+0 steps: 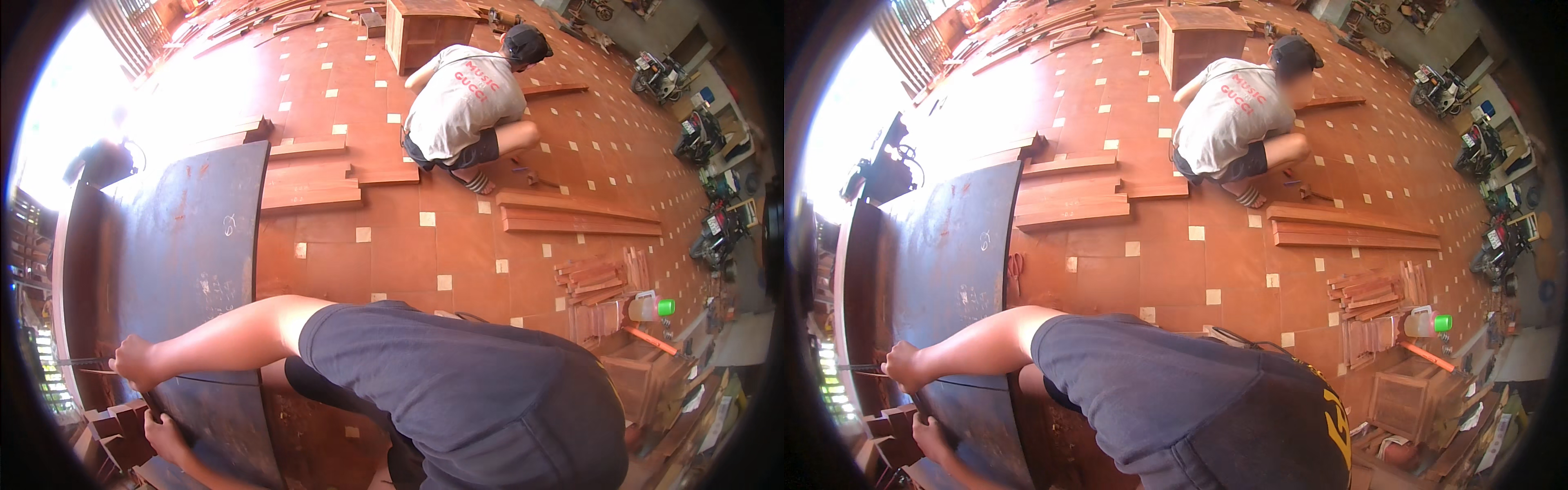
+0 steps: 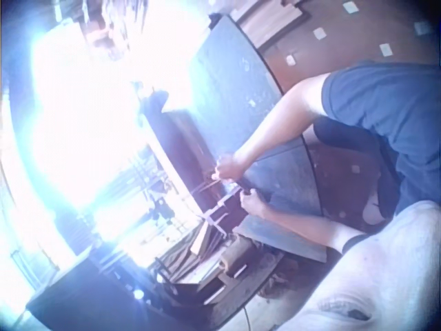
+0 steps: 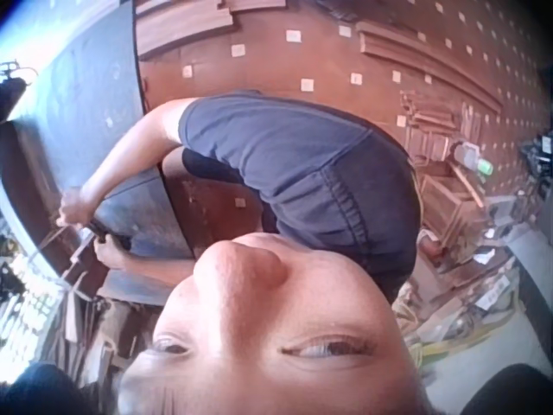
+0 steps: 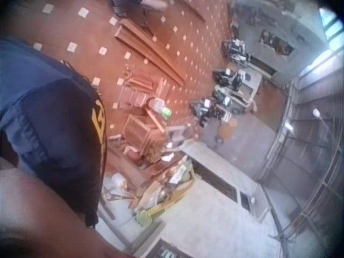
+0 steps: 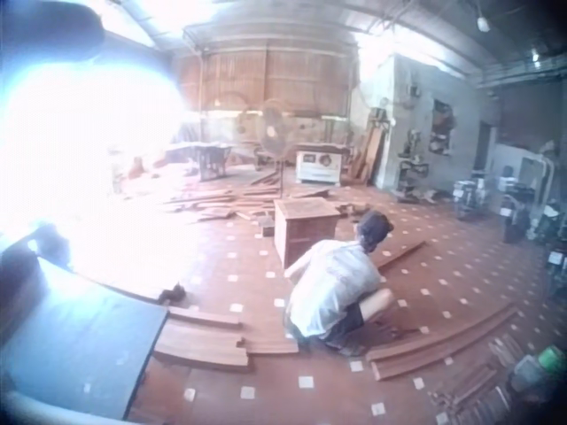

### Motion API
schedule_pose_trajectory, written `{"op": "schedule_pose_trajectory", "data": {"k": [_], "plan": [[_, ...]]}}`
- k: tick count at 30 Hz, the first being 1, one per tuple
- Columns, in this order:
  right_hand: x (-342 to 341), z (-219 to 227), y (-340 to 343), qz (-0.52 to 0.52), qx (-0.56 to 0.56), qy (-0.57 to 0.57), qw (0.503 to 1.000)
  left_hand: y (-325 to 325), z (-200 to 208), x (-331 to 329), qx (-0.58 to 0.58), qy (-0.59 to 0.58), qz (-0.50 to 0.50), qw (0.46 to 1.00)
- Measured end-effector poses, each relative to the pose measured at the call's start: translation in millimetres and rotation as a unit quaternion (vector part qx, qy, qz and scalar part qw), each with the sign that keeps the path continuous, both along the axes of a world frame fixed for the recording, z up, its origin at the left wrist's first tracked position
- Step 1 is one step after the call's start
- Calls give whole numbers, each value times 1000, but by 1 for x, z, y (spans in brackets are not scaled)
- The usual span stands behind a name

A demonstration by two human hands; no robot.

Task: The person handles small wooden blocks and thin wooden strips on a workbench, aligning and stacking them into a small structure. The person repeatedly picks up, positions, and adjusts the blocks and strips by hand.

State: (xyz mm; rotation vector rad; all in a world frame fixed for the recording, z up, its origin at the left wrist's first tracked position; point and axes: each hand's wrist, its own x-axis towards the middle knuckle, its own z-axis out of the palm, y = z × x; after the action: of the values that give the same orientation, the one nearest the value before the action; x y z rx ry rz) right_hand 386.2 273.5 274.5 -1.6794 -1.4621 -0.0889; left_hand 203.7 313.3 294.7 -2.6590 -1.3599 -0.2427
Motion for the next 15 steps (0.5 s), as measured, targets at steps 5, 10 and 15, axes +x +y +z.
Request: {"op": "schedule_pose_trajectory", "data": {"k": [5,10,15], "plan": [[-5,-9,17,10,-64,-69,996,36,-31,-35,-3,-92,-94,991],[0,-8,4,-26,-31,-145,989,21,-35,-34,-64,-205,-69,974],[-2,7,-16,-37,-57,-79,995,-10,-16,-16,-45,-230,-31,972]]}}
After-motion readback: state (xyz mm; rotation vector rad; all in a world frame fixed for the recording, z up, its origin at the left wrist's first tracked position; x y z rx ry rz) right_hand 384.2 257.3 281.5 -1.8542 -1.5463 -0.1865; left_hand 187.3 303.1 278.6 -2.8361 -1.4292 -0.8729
